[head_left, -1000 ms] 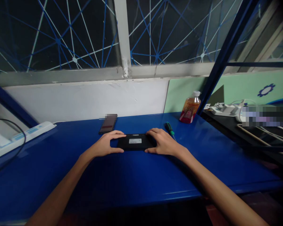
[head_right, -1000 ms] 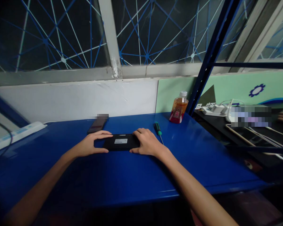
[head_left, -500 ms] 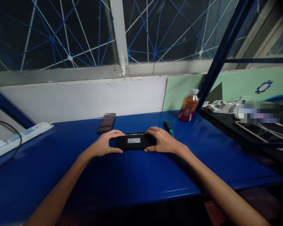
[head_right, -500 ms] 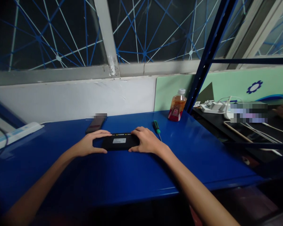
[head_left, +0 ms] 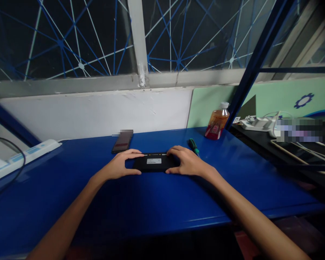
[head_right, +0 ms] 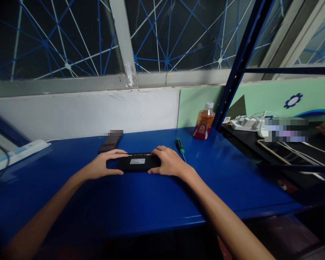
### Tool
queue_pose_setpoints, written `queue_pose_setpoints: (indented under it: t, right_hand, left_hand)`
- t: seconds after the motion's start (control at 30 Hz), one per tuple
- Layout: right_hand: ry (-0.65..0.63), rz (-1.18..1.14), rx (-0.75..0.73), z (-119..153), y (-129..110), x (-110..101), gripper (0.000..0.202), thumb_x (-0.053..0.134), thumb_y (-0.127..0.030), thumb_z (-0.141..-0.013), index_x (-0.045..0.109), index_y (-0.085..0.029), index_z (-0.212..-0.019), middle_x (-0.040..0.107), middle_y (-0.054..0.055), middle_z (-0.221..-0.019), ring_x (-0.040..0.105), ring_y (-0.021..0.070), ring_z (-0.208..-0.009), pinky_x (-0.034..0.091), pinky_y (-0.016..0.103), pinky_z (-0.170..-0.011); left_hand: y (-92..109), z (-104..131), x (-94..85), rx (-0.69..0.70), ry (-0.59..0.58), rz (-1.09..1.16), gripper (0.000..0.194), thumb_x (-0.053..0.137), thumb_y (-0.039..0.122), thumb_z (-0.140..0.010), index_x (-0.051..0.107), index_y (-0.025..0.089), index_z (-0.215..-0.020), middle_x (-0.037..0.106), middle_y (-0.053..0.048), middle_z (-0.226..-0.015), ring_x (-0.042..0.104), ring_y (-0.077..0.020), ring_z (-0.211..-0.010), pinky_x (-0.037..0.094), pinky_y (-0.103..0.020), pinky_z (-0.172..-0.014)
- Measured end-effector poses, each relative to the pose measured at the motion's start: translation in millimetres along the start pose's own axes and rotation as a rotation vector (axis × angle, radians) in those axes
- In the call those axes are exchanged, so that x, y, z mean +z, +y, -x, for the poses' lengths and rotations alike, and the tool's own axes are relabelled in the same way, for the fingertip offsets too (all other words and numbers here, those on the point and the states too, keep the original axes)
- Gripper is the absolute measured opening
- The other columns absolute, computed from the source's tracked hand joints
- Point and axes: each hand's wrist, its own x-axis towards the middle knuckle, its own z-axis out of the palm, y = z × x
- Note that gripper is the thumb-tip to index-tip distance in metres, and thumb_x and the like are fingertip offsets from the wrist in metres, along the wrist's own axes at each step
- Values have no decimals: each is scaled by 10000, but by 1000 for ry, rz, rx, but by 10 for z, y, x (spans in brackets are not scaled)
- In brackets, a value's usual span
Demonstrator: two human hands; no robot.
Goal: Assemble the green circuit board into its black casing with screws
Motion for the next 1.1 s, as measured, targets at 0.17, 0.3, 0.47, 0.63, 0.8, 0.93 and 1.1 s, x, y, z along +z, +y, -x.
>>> queue_pose_setpoints:
  t: [0.17,0.3,0.47,0.63,0.8,0.93,1.1]
  right_hand:
    - [20,61,1,4,5,-15,593,698,-590,-706,624,-147,-1094,632,153,-1126,603,296,-1011,483,422,-848]
    - [32,112,17,10,19,-30,657,666,-669,-689,640,-135,-1071,641,162,-1092,614,300,-979,491,420,-828]
    - [33,126,7,12,10,-36,654,662,-663,-701,648,-122,-1067,650,170,-1065,617,303,-973,494,411,-819]
    - [-11,114,14,8,11,-55,653,670,-662,-692,643,-126,-1062,650,159,-1064,611,313,-995,489,413,-834]
    - [-69,47,46,14,30,-82,678,725,-625,-654,591,-134,-1102,617,146,-1109,593,306,-1010,487,396,-820]
    - [-95,-11,80,28,19,-84,658,751,-604,-621,551,-163,-1065,611,112,-1058,593,270,-925,478,364,-739]
    - [-71,-15,92,31,-3,-55,614,767,-584,-584,526,-190,-989,618,71,-977,584,236,-845,434,333,-679]
  left_hand:
    - [22,10,-21,-23,-2,-6,570,709,448,-716,587,335,-1261,522,-53,-1355,493,-325,-1223,381,-535,-1026]
    - [7,16,-32,-18,33,-12,560,711,443,-716,601,300,-1246,566,-55,-1321,523,-311,-1200,387,-507,-1037]
    - [-26,30,-38,5,115,-93,538,737,471,-686,655,260,-1174,612,-69,-1262,558,-314,-1153,418,-500,-1011]
    - [-17,35,-40,11,99,-127,526,731,502,-687,660,239,-1137,598,-75,-1254,559,-305,-1133,438,-477,-978]
    - [-37,25,-20,-25,61,-112,560,732,524,-672,578,260,-1142,542,-75,-1281,520,-306,-1158,427,-465,-964]
    - [-37,25,-9,-16,41,-101,541,728,521,-667,536,265,-1103,519,-73,-1273,510,-308,-1150,410,-468,-960]
    - [7,31,-8,-9,36,-69,525,744,500,-647,523,258,-1057,512,-67,-1259,513,-305,-1138,398,-466,-963]
